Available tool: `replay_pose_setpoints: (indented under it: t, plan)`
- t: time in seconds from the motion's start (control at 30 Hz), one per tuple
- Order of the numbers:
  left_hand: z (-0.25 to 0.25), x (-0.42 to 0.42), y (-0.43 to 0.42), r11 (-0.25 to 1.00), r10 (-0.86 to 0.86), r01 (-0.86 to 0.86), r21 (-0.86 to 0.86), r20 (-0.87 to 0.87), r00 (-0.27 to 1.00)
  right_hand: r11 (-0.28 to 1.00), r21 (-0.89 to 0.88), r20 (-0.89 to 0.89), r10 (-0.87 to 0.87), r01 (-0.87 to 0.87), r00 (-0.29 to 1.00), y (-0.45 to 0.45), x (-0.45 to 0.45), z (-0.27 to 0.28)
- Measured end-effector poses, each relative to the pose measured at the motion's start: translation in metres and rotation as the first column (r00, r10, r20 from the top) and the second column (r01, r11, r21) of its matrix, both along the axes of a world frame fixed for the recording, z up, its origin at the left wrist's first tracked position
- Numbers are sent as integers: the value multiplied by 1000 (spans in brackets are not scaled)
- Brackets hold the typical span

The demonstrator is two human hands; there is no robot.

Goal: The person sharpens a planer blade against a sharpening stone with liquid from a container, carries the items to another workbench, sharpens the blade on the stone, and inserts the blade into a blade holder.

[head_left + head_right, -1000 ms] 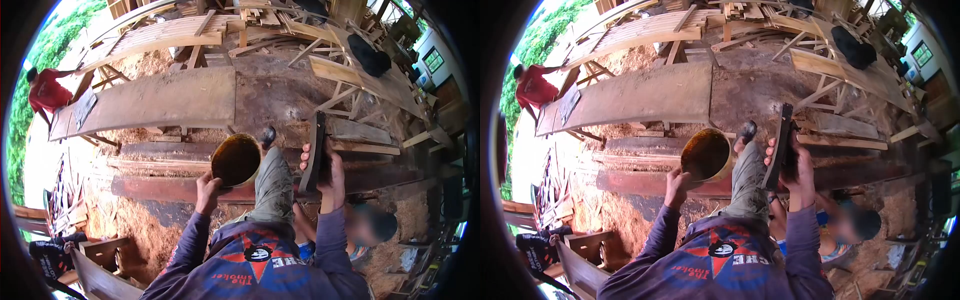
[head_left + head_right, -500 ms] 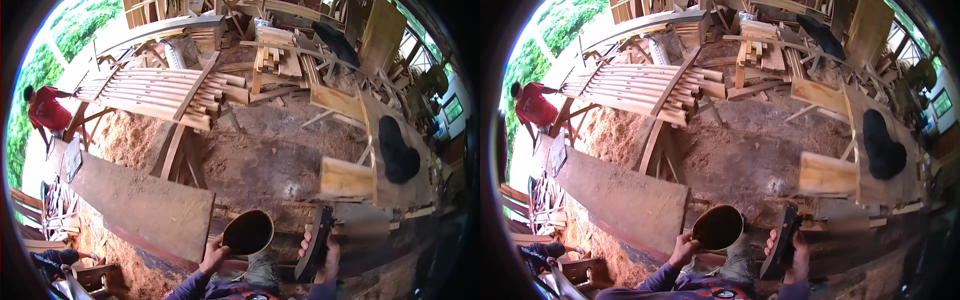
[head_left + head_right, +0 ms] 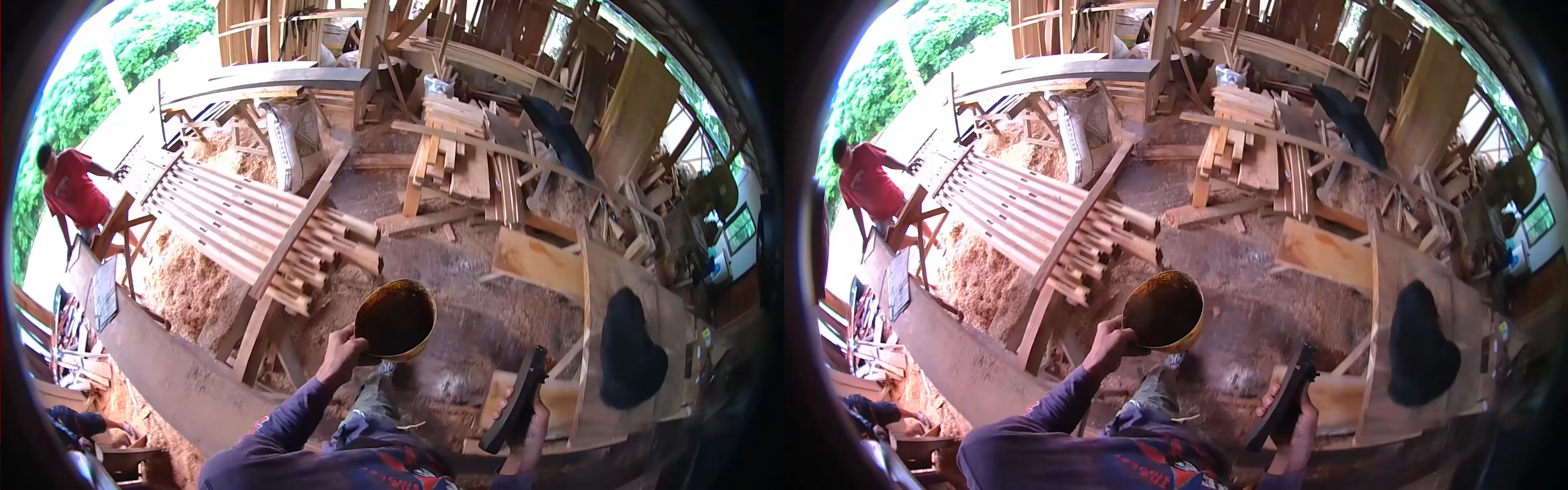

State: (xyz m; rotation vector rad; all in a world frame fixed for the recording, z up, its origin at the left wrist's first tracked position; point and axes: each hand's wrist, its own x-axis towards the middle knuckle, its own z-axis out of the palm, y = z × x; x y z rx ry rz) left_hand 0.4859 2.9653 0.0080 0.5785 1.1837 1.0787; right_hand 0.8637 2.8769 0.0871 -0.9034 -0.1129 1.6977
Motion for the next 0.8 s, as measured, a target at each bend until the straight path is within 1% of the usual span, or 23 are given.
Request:
replay_pose_setpoints:
  t: [0.03,0.1,0.13,0.17,0.23,0.33,0.37,0.4,0.43,0.5,0.53,0.57,0.63,0.7,0.73,0.77,0.8]
  plan:
    - [-5,0,30,1000,13,-14,10,10,1000,999,51,67,-12,9,998,27,4,-5]
    - [-19,0,86,997,-29,31,64,-28,999,996,78,-6,-34,35,999,86,14,-17]
    - [-9,0,111,998,-54,55,24,-18,998,998,56,38,-42,40,998,117,19,-23]
    - [-14,-1,138,999,-48,48,1,-8,999,994,98,71,-61,54,996,145,22,-28]
    - [-21,4,185,1000,-21,21,9,16,1000,991,118,108,-68,55,992,202,26,-37]
    - [-20,7,253,998,58,-57,-27,53,997,996,27,73,-83,81,994,285,23,-30]
    - [-19,7,279,995,99,-98,-24,73,992,997,37,79,-69,66,995,318,24,-29]
    - [-19,4,303,991,121,-117,-69,61,991,999,32,81,-29,27,996,349,24,-28]
    - [-21,1,326,988,140,-135,-74,65,988,1000,16,82,12,-13,997,379,24,-30]
    - [-26,-8,369,987,142,-138,-85,48,989,999,5,104,45,-46,994,446,20,-35]
    - [-33,-10,390,972,203,-194,-136,54,978,998,-9,91,65,-65,994,483,17,-38]
    - [-37,-12,412,966,223,-214,-142,51,974,996,-22,79,87,-86,993,520,15,-42]
    - [-41,-14,455,947,309,-304,-106,37,950,990,1,71,144,-144,987,593,15,-56]
    - [-52,-18,499,925,374,-370,-84,28,927,966,66,145,240,-252,960,671,4,-59]
    - [-58,-18,521,898,431,-424,-121,40,901,970,29,164,234,-242,958,705,0,-57]
    - [-60,-23,543,866,488,-477,-153,44,872,964,28,150,256,-263,955,741,-5,-53]
    - [-50,-26,564,844,525,-511,-164,54,850,957,-1,142,288,-290,947,772,-7,-48]
